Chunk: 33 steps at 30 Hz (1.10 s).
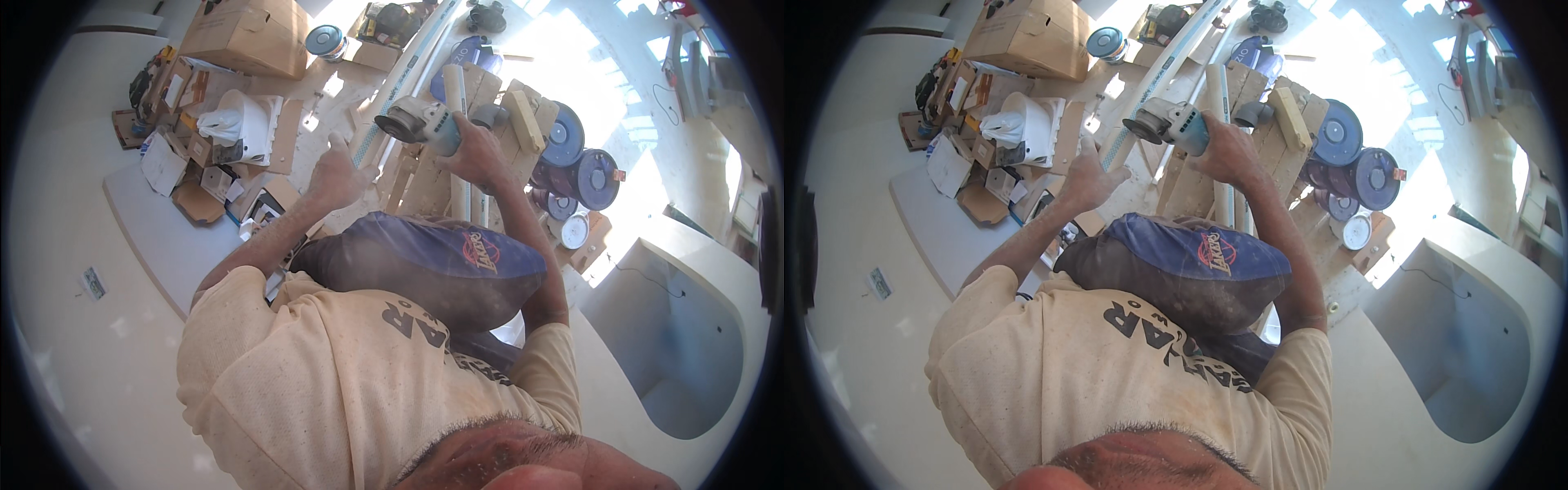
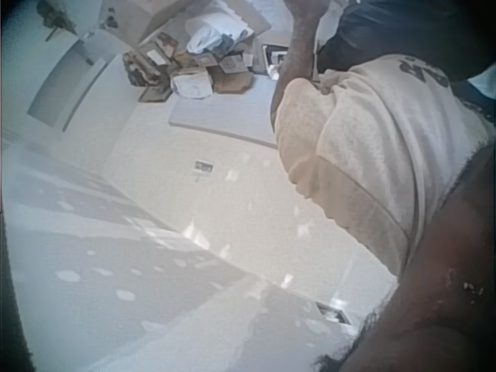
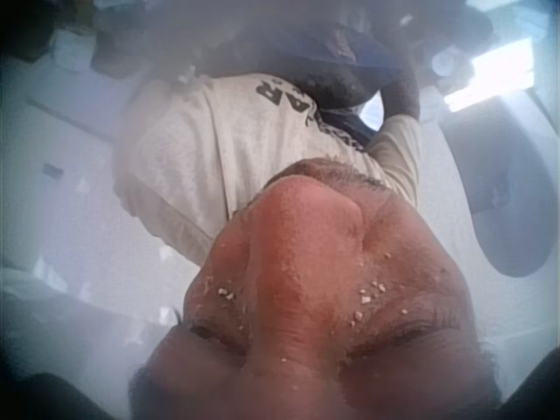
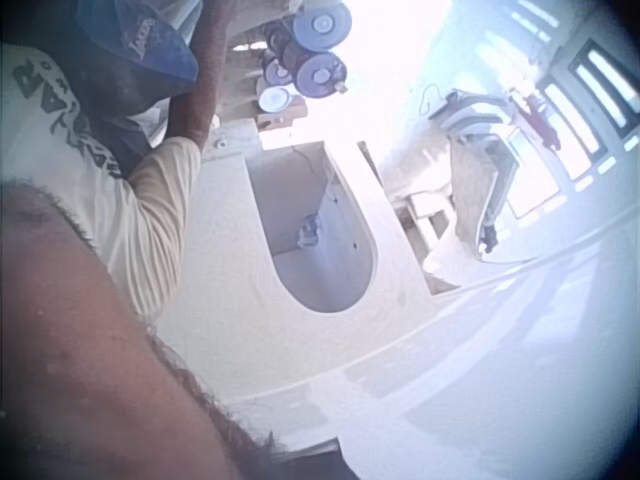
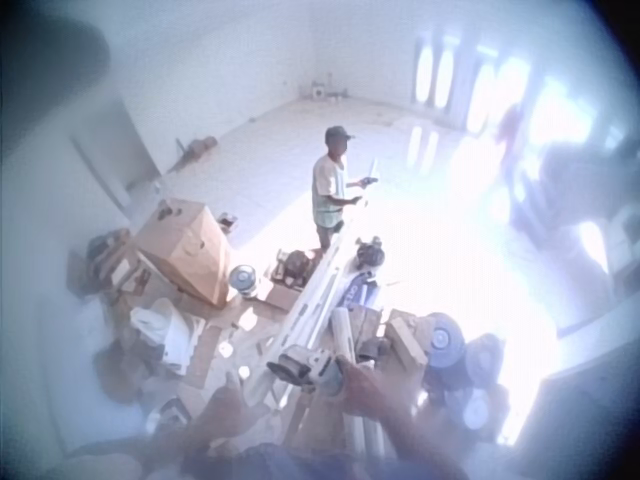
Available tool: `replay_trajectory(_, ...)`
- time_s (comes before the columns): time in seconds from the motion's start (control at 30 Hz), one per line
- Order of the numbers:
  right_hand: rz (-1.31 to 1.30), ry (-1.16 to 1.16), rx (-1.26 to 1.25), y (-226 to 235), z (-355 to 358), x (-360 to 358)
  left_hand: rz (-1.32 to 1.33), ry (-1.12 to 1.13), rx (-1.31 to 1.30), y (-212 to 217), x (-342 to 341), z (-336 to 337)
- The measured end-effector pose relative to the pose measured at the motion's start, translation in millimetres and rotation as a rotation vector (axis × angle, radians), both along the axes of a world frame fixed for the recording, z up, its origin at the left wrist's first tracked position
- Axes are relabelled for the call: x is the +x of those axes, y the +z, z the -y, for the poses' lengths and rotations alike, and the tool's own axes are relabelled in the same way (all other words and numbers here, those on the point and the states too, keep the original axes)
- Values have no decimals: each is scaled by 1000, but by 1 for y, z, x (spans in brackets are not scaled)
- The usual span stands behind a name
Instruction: The person applies solvent to a PVC T-joint and a pipe section using an applicator, joins the two pieces together, and subsequently uses an angle grinder to cut a length of pipe.
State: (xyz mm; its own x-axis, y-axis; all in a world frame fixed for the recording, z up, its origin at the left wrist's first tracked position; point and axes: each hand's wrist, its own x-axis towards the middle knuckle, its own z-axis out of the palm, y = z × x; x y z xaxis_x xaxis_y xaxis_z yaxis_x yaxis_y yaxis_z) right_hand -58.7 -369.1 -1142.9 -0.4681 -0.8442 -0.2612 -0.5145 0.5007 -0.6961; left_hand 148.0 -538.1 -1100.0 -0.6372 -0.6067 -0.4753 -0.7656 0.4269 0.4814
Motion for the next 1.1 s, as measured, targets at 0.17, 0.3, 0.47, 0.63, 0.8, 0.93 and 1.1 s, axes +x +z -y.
replay_trajectory(0.17, -18, 23, 12, 1, 2, 1, 25, -10, -2, 3, 0, -3)
replay_trajectory(0.3, -15, 42, 51, 2, 4, 0, -4, -16, -6, 1, 0, -4)
replay_trajectory(0.47, -32, 49, 43, 1, 6, 1, 37, -14, -15, 2, -2, -4)
replay_trajectory(0.63, 19, 45, 51, 9, 9, 2, 52, -29, -27, 3, -1, -4)
replay_trajectory(0.8, 32, 33, 51, 8, 7, 4, 73, -38, -38, 1, -2, -5)
replay_trajectory(0.93, 25, 35, 51, 5, 5, 5, 65, -66, -67, -4, 3, -4)
replay_trajectory(1.1, 21, 54, 66, 8, 3, 7, 83, -74, -58, 6, 1, -9)
